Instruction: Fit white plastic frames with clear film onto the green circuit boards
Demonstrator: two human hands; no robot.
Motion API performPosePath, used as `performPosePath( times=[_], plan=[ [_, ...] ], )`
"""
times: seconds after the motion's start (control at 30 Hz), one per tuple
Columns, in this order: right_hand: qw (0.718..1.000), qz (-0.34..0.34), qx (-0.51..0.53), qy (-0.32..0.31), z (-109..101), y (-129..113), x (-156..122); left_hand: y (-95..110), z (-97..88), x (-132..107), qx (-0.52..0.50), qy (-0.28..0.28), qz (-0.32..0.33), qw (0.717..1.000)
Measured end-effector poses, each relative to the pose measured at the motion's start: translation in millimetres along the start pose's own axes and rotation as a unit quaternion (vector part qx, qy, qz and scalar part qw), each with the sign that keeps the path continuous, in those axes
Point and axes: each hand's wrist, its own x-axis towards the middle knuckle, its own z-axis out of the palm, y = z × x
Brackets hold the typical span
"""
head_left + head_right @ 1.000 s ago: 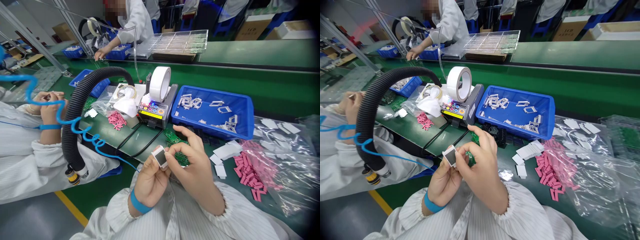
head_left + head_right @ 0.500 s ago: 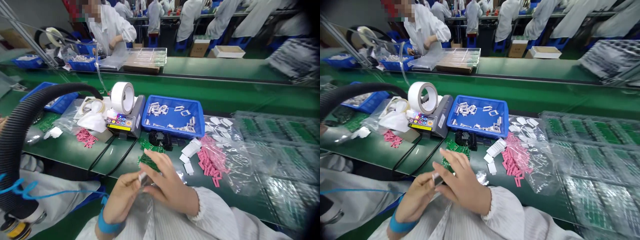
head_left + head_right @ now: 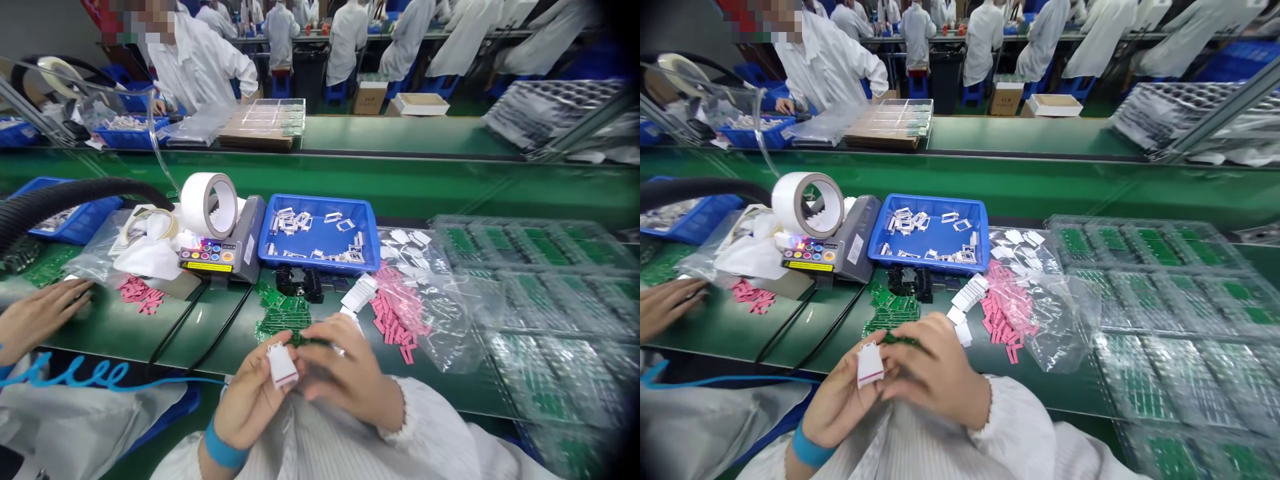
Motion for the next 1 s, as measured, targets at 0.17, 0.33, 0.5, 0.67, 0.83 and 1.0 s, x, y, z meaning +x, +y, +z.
performPosePath(
  times=[0.17, 0.33, 0.5, 0.67, 0.83, 1.0],
  plan=[
    [0.929, 0.322, -0.169, -0.076, -12, 44, -34, 9, -1.3, 2, -0.014, -0.02, 0.002, 1.0],
    [0.89, 0.342, -0.24, -0.184, -5, 59, -53, 11, -4.1, 1, -0.012, -0.071, -0.002, 0.997],
    [0.909, 0.256, -0.232, -0.234, -16, 55, -40, 7, -19.1, -1, -0.051, -0.075, -0.011, 0.996],
    [0.933, 0.185, -0.202, -0.233, -26, 55, -32, 5, -33.0, -5, -0.068, -0.039, -0.004, 0.997],
    [0.951, 0.151, -0.163, -0.215, -19, 48, -17, 5, -40.6, -7, -0.06, 0.037, 0.027, 0.997],
    [0.942, 0.14, -0.159, -0.262, 15, 22, 34, 4, -41.5, -10, -0.06, 0.082, 0.048, 0.994]
  ],
)
